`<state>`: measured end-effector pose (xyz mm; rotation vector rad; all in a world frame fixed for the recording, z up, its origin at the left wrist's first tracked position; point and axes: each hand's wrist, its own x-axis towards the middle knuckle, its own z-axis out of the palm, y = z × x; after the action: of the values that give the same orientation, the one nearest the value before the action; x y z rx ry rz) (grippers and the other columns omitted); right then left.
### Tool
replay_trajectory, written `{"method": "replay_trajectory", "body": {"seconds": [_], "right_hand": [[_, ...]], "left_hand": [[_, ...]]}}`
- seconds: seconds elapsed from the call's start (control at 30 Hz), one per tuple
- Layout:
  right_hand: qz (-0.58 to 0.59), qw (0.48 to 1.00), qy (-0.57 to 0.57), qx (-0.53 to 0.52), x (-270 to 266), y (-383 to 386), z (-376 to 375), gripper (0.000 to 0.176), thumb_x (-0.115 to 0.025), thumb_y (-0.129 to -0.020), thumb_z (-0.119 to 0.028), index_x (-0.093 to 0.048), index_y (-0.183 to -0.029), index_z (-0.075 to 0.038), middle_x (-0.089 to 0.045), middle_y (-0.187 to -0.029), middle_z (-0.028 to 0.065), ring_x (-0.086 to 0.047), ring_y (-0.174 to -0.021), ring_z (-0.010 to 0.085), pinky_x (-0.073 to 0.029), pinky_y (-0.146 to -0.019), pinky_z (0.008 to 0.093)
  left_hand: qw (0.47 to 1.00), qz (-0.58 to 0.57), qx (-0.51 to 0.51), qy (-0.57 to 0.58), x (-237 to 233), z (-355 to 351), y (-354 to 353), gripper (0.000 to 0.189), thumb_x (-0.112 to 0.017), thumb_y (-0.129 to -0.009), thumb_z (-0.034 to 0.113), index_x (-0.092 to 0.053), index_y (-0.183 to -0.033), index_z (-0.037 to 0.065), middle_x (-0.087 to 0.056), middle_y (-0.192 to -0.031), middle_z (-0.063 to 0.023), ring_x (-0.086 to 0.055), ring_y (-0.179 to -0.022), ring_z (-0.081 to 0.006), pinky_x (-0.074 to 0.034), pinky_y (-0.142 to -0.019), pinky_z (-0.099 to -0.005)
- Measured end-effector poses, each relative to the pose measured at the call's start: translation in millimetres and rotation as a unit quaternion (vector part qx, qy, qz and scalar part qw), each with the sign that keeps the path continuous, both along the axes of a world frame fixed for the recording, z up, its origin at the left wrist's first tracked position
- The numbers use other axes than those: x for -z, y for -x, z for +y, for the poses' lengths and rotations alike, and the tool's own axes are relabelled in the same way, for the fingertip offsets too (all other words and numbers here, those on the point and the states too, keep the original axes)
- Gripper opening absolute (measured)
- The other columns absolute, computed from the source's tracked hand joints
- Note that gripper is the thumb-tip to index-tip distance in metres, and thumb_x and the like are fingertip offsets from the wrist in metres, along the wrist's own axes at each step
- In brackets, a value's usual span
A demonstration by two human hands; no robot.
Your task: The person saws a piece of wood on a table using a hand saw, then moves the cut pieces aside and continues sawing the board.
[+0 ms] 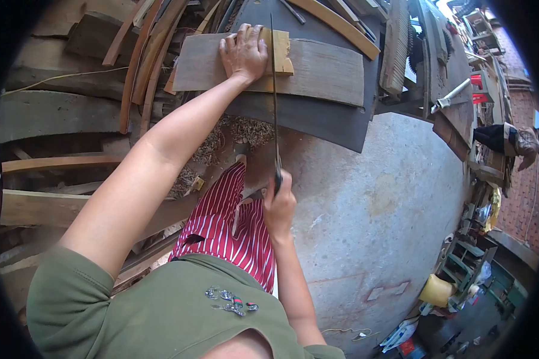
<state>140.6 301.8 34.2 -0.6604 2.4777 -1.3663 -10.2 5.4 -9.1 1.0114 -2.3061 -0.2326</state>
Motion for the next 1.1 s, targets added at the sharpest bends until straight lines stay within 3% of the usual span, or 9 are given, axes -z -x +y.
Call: {"method": "replay_trajectory", "body": {"seconds": [0.13, 0.37, 0.47, 0.63, 0.8, 0.87, 0.97, 1.1], "right_hand": [[0.036, 0.999, -0.017, -0.013, -5, -4, 7, 0.021, -0.053, -0.099, -0.009, -0.049, -0.118, -0.003, -0.066, -0.084, 0.0262, -0.066, -0.079, 0.0467, -0.051, -0.06, 0.0504], [0.031, 1.0, -0.003, 0.001, 4, 62, -76, 0.017, -0.053, -0.1, -0.014, -0.05, -0.111, -0.001, -0.064, -0.087, 0.0301, -0.061, -0.083, 0.0508, -0.043, -0.056, 0.054], [0.006, 1.0, 0.026, 0.001, 5, 32, -39, 0.018, -0.053, -0.101, -0.014, -0.05, -0.113, -0.002, -0.063, -0.083, 0.0299, -0.062, -0.082, 0.0504, -0.045, -0.057, 0.0511], [0.002, 0.999, -0.032, -0.007, -7, -15, 17, 0.021, -0.054, -0.098, -0.009, -0.049, -0.118, -0.003, -0.065, -0.084, 0.0274, -0.066, -0.08, 0.0469, -0.05, -0.058, 0.0509], [0.062, 0.998, 0.0, -0.03, -3, 51, -57, 0.017, -0.052, -0.1, -0.011, -0.048, -0.113, -0.001, -0.064, -0.081, 0.0291, -0.064, -0.075, 0.0483, -0.048, -0.055, 0.0533], [0.043, 0.998, -0.038, -0.008, 2, 74, -86, 0.015, -0.052, -0.099, -0.012, -0.048, -0.11, -0.002, -0.064, -0.082, 0.0298, -0.063, -0.076, 0.049, -0.048, -0.057, 0.0545], [0.033, 0.999, 0.007, -0.008, 1, 66, -79, 0.017, -0.052, -0.099, -0.012, -0.048, -0.113, -0.002, -0.064, -0.083, 0.0302, -0.063, -0.078, 0.0491, -0.048, -0.057, 0.0547], [0.021, 1.0, -0.008, -0.015, 2, 2, -3, 0.022, -0.053, -0.099, -0.01, -0.048, -0.119, -0.002, -0.066, -0.087, 0.0275, -0.066, -0.08, 0.0477, -0.051, -0.058, 0.051]], "left_hand": [[1.0, 0.003, -0.002, 0.0, 0, -1, 0, 0.044, -0.048, -0.093, 0.037, -0.055, -0.135, 0.026, -0.046, -0.144, -0.0036, -0.039, -0.13, -0.0294, -0.017, -0.115, -0.0547], [1.0, -0.012, -0.005, 0.006, 3, -5, 3, 0.043, -0.048, -0.093, 0.037, -0.056, -0.134, 0.027, -0.046, -0.142, -0.0034, -0.04, -0.129, -0.0285, -0.019, -0.114, -0.0536], [1.0, -0.014, -0.005, 0.006, 4, -5, 4, 0.043, -0.048, -0.093, 0.037, -0.056, -0.134, 0.027, -0.046, -0.142, -0.0026, -0.041, -0.128, -0.0277, -0.019, -0.114, -0.053], [0.999, -0.024, -0.018, 0.015, 3, -2, 1, 0.043, -0.047, -0.094, 0.038, -0.055, -0.136, 0.028, -0.046, -0.143, -0.0028, -0.04, -0.129, -0.0275, -0.018, -0.115, -0.0539], [1.0, -0.014, -0.008, 0.005, 4, -5, 2, 0.044, -0.048, -0.094, 0.037, -0.054, -0.136, 0.028, -0.045, -0.144, -0.0031, -0.039, -0.132, -0.0281, -0.016, -0.116, -0.0542], [1.0, -0.014, -0.003, 0.013, 4, -5, 3, 0.044, -0.048, -0.093, 0.037, -0.055, -0.136, 0.027, -0.045, -0.144, -0.0032, -0.039, -0.132, -0.0281, -0.016, -0.115, -0.0545], [1.0, -0.004, 0.001, -0.001, 7, -3, 4, 0.044, -0.048, -0.093, 0.037, -0.056, -0.135, 0.027, -0.046, -0.143, -0.0034, -0.04, -0.13, -0.0281, -0.015, -0.115, -0.0544], [1.0, -0.001, -0.015, 0.028, 5, -3, 3, 0.042, -0.048, -0.093, 0.036, -0.057, -0.133, 0.026, -0.047, -0.142, -0.0031, -0.041, -0.128, -0.0283, -0.018, -0.113, -0.0547]]}}
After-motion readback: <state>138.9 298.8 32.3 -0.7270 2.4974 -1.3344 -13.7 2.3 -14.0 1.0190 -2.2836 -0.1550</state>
